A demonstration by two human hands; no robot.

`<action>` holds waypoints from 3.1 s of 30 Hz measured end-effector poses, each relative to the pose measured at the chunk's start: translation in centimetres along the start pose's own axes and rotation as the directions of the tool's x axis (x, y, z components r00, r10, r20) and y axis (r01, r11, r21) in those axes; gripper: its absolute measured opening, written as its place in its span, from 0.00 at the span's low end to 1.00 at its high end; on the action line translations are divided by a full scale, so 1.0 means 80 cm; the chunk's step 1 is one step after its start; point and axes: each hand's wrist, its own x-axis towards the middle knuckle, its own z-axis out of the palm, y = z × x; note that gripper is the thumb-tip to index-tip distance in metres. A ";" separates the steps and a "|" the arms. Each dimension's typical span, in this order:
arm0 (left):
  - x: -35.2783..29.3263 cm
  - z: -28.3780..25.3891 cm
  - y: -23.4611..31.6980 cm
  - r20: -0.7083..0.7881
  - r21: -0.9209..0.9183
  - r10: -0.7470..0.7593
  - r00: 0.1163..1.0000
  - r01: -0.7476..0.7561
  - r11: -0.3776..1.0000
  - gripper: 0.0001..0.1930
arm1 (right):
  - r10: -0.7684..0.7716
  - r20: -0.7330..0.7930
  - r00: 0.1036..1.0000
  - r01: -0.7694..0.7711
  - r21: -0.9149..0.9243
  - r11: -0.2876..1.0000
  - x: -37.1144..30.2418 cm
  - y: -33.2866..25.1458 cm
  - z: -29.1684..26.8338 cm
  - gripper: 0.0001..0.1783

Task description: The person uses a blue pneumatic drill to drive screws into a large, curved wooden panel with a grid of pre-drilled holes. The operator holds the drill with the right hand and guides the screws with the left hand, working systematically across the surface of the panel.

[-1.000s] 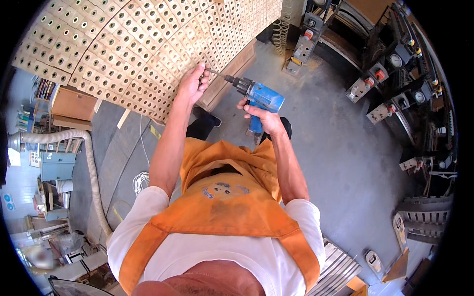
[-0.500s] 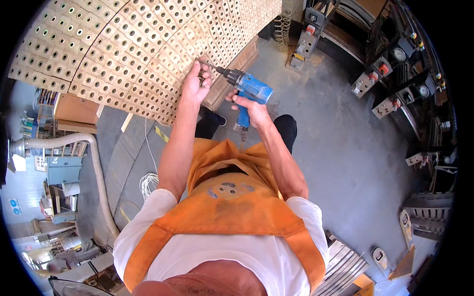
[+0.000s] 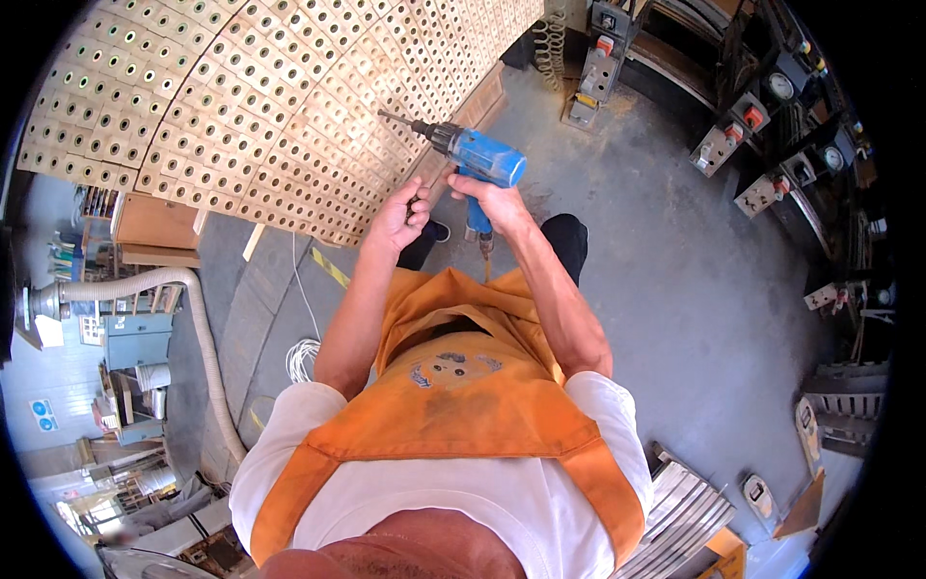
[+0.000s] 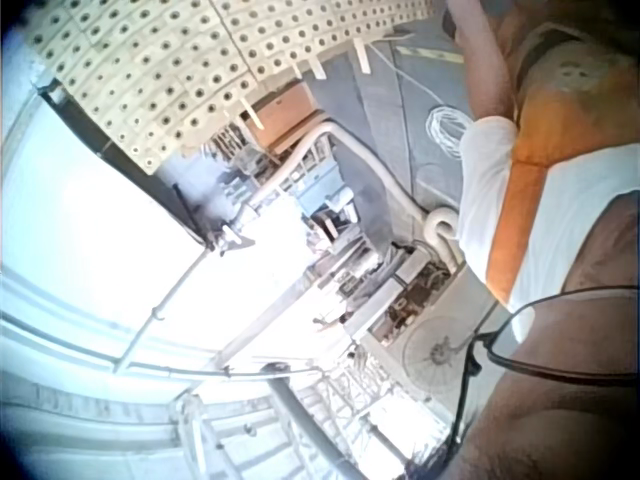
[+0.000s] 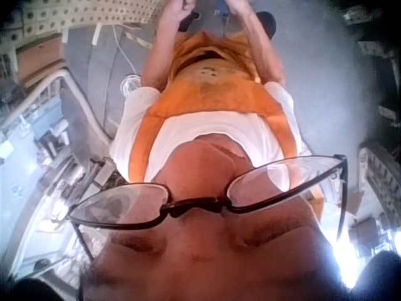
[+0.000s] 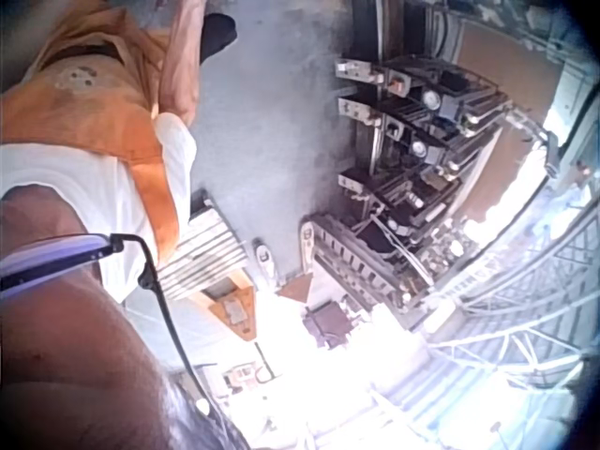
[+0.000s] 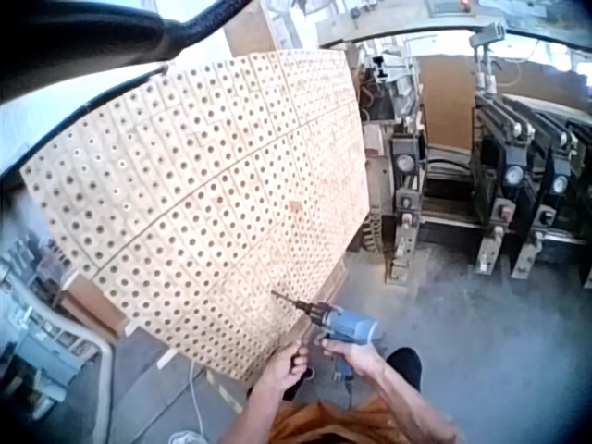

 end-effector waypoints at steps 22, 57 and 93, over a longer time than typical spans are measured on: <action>0.015 0.065 0.077 0.024 0.346 0.242 0.970 -0.235 0.908 0.11 | 0.010 0.079 0.997 -0.002 -0.109 0.994 -0.062 -0.018 -0.051 0.18; -0.003 0.053 0.039 0.021 0.228 0.193 0.981 -0.193 0.954 0.16 | -0.063 0.025 0.998 0.066 -0.144 0.987 0.007 -0.028 0.002 0.16; 0.022 0.105 0.107 0.039 0.043 0.406 0.913 -0.408 0.912 0.12 | -0.027 0.027 0.999 0.025 0.062 0.998 -0.023 -0.038 0.006 0.15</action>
